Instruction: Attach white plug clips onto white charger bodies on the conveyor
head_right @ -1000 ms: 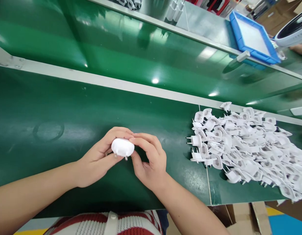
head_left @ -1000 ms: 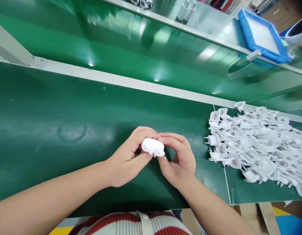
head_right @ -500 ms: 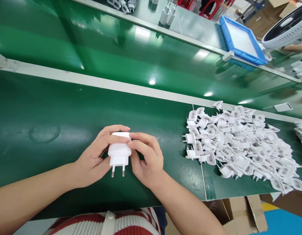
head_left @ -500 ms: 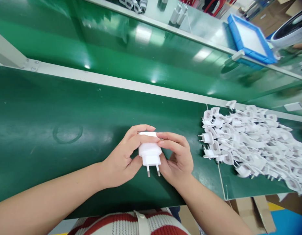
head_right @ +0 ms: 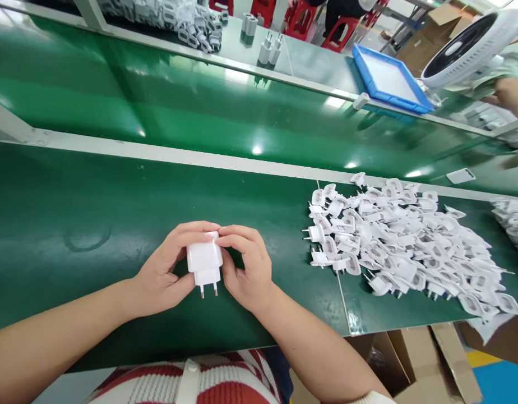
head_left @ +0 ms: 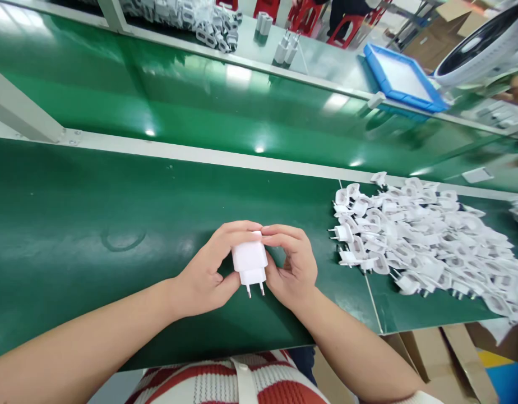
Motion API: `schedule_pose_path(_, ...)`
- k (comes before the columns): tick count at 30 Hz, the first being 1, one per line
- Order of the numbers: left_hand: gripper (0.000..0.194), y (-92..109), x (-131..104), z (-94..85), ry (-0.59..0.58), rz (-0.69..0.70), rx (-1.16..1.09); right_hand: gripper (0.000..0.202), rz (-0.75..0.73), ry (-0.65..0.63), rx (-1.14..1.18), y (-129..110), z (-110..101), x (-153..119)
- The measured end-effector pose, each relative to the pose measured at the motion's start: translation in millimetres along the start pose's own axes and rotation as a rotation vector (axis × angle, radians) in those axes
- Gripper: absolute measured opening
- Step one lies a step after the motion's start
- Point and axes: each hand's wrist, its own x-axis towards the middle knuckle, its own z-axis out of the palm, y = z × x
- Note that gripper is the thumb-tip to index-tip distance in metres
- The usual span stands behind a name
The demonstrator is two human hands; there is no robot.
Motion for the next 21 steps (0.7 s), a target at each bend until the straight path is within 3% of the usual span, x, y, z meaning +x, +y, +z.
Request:
schedule_pose_path(2,0.074,-1,-2,1.5,0.031,-0.110,-0.065,0.040,0.011,-0.013,0.003,1,0,0)
schedule_pose_path(6,0.060,-3,0,-1.6,0.178,-0.427,-0.177,0.045,0.029,-0.105,0.027,3,0,-2)
schedule_pose_path(9,0.068,-1,6,-9.8,0.264,-0.576,-0.230,0.045,-0.009,-0.156,-0.018,4,1,-2)
schedule_pose_path(13,0.074,5,10,-14.3,0.259,-0.617,-0.230,0.045,-0.037,-0.156,-0.039,7,4,0)
schedule_pose_path(17,0.073,7,10,-4.3,0.250,-0.611,-0.151,0.039,-0.066,-0.199,-0.035,15,7,1)
schedule_pose_path(21,0.080,4,10,4.7,0.262,-0.577,0.000,0.030,0.002,-0.239,-0.088,23,9,4)
